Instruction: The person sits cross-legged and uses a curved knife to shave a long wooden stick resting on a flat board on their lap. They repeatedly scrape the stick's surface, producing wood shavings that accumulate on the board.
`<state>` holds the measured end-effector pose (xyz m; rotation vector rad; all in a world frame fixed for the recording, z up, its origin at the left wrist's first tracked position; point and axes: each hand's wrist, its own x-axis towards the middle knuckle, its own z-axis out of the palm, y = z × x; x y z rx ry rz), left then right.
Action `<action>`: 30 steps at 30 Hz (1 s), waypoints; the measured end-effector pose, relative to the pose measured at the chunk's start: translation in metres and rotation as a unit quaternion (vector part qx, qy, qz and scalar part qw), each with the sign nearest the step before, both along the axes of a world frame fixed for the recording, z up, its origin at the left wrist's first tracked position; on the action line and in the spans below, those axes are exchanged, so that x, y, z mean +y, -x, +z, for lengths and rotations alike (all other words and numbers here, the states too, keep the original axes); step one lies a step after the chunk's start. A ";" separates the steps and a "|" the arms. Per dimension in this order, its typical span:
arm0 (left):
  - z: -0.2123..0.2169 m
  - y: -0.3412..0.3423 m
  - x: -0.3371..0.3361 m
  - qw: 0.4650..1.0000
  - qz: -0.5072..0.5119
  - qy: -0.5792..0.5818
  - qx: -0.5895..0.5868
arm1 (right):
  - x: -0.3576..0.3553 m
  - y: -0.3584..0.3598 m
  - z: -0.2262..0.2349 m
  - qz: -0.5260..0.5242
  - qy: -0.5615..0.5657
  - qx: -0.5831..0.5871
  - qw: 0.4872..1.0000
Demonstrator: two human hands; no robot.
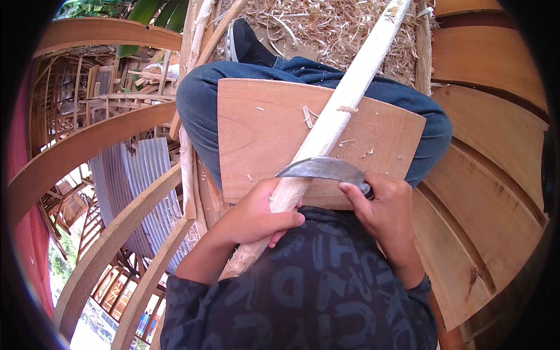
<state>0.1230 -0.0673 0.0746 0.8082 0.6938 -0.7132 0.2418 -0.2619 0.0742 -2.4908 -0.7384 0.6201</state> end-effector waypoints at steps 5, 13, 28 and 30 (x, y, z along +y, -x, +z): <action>0.000 0.001 0.000 1.000 0.002 -0.010 0.002 | 0.008 0.002 -0.009 0.018 0.003 -0.005 1.000; 0.002 0.006 -0.003 1.000 0.006 -0.015 -0.001 | -0.019 -0.035 -0.035 -0.114 0.017 -0.114 0.987; 0.011 0.016 -0.009 0.999 0.001 -0.035 -0.025 | -0.029 -0.091 -0.040 -0.221 -0.156 -0.004 0.963; 0.015 0.019 -0.012 0.999 -0.001 -0.046 -0.025 | -0.036 -0.103 -0.037 -0.174 -0.156 0.061 0.970</action>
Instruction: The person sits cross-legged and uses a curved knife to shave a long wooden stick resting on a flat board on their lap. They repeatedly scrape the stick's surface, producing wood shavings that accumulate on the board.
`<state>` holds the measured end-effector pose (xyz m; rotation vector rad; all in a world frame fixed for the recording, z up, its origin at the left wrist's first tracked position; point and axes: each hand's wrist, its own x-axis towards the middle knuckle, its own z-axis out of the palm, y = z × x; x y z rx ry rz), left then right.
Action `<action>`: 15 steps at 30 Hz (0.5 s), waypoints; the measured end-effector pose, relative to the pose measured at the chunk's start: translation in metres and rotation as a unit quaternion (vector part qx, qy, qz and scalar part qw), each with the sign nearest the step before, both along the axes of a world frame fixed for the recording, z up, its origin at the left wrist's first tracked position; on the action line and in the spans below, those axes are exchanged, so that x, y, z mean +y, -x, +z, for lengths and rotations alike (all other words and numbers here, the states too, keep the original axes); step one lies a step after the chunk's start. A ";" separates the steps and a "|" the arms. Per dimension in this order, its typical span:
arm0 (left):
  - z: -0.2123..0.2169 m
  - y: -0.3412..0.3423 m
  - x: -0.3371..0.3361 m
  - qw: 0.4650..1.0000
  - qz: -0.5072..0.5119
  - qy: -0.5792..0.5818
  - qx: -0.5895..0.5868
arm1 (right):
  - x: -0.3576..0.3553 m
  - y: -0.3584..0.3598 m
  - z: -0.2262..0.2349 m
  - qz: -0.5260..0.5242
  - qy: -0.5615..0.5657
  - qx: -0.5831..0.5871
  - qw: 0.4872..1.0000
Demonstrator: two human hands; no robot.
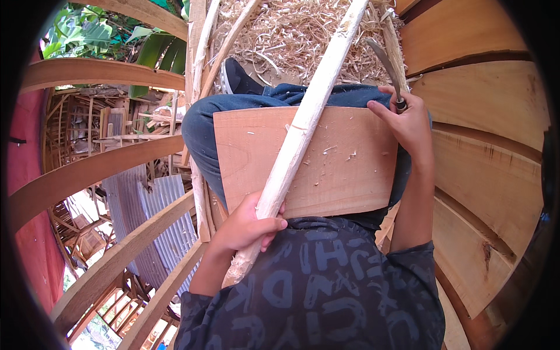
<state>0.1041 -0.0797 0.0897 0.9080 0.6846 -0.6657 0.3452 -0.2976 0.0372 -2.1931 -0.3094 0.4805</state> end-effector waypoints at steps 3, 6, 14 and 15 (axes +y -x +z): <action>0.003 0.002 -0.006 1.000 -0.001 -0.016 -0.009 | -0.013 -0.014 -0.001 0.114 0.030 0.069 0.991; 0.009 0.006 -0.014 1.000 0.004 -0.011 -0.023 | -0.013 -0.017 0.010 0.186 0.119 0.063 0.973; 0.026 0.024 -0.033 0.997 0.001 -0.055 -0.055 | -0.027 -0.033 0.025 0.274 0.096 0.040 0.956; 0.027 0.027 -0.036 0.996 -0.002 -0.061 -0.062 | -0.028 -0.033 0.032 0.282 0.096 0.042 0.954</action>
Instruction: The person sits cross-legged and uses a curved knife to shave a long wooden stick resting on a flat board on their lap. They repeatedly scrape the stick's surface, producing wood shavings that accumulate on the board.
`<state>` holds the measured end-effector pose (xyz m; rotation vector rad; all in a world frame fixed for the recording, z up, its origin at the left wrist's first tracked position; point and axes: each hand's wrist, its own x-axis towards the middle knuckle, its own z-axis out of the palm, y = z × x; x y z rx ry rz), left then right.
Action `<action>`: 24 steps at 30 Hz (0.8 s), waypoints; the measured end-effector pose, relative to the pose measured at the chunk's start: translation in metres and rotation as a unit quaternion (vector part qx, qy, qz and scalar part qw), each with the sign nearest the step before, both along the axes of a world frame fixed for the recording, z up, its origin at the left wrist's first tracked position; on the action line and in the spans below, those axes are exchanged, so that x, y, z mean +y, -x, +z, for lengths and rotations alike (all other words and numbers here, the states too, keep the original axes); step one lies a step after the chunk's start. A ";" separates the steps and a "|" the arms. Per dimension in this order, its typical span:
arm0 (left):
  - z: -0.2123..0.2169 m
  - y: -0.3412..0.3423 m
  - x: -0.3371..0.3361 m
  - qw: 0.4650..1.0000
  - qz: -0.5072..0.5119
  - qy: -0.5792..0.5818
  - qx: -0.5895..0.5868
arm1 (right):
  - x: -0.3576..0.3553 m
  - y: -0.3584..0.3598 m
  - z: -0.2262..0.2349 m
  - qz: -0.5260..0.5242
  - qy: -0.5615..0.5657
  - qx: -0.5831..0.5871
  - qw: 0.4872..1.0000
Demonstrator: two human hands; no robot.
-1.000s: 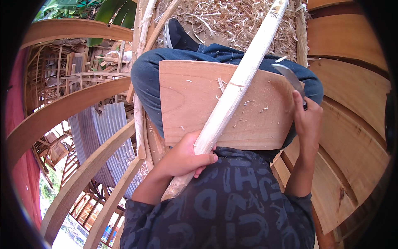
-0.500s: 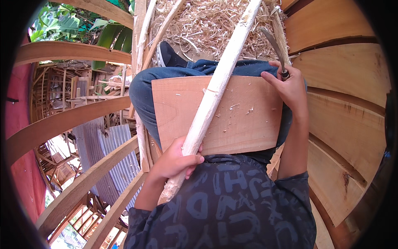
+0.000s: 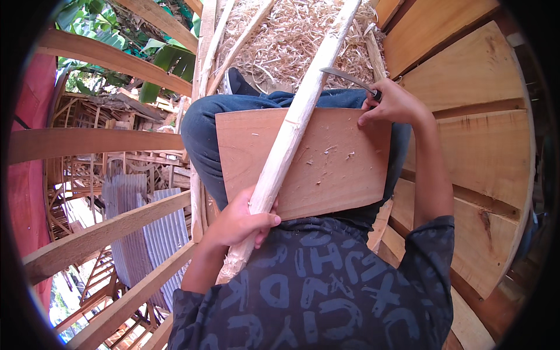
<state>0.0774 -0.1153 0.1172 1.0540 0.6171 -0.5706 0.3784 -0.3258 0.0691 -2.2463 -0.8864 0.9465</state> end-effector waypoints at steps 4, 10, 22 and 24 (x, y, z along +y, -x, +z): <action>0.005 0.014 -0.011 1.000 0.019 -0.009 -0.021 | -0.006 0.009 0.016 -0.006 0.009 -0.031 0.999; 0.011 0.023 -0.014 0.999 0.013 -0.031 -0.043 | -0.033 0.019 0.014 -0.048 -0.003 -0.042 0.998; -0.009 -0.010 0.008 0.999 0.013 0.037 -0.020 | -0.013 0.024 0.007 -0.080 0.020 -0.077 0.994; -0.018 -0.013 0.012 0.998 0.022 0.057 0.002 | -0.008 0.023 -0.003 -0.076 0.036 -0.070 0.994</action>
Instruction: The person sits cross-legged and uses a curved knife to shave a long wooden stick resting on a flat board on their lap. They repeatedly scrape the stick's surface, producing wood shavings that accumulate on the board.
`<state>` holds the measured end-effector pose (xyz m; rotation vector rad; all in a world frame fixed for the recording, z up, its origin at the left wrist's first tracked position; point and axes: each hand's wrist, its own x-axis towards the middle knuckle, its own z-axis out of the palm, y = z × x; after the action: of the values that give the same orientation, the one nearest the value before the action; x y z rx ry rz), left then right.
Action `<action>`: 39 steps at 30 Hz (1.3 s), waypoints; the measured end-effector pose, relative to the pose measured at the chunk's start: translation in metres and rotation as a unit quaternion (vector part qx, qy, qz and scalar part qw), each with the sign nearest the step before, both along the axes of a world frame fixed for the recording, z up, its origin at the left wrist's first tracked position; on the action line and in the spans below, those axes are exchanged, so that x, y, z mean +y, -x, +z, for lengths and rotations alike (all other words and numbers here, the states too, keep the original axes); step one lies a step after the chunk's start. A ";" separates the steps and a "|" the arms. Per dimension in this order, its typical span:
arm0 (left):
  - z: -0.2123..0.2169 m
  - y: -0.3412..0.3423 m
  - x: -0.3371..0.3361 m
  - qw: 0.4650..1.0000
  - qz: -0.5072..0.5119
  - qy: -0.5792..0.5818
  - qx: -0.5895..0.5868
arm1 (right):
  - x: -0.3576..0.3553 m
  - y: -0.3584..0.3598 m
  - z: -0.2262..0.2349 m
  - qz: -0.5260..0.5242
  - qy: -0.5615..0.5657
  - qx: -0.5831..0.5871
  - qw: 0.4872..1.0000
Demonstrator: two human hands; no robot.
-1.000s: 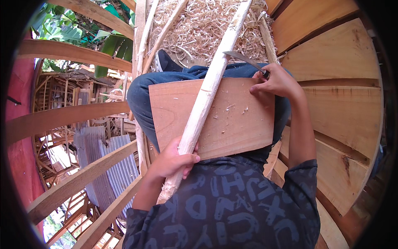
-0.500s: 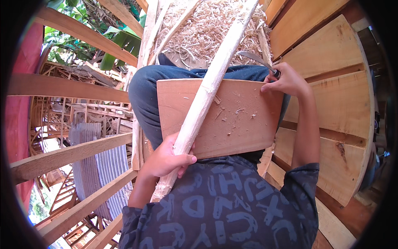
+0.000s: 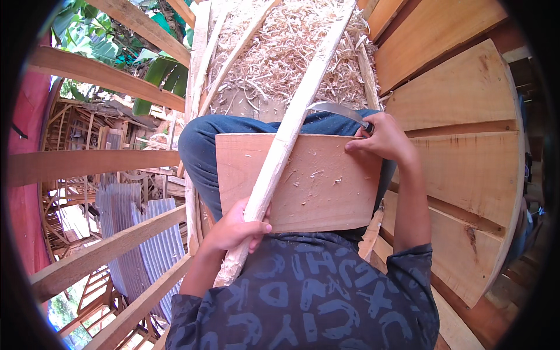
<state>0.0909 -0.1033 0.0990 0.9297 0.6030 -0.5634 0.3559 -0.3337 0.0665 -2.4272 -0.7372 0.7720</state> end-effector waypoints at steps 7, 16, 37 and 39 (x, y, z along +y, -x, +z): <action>-0.015 -0.005 0.018 0.999 -0.029 0.036 0.012 | 0.019 0.018 -0.013 -0.083 -0.166 -0.042 0.982; -0.025 0.001 0.034 0.997 -0.057 -0.004 0.048 | 0.070 0.124 0.003 0.031 -0.127 -0.050 0.990; -0.035 -0.006 0.035 0.995 -0.013 0.085 0.042 | 0.062 0.106 0.013 0.015 -0.034 -0.093 0.995; -0.033 -0.008 0.037 0.994 -0.009 0.094 0.050 | 0.072 0.124 0.005 0.041 -0.043 -0.068 0.996</action>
<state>0.0990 -0.0659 0.0660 0.7327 0.6196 -0.6750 0.2321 -0.2617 0.0717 -2.4019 -0.9088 0.5974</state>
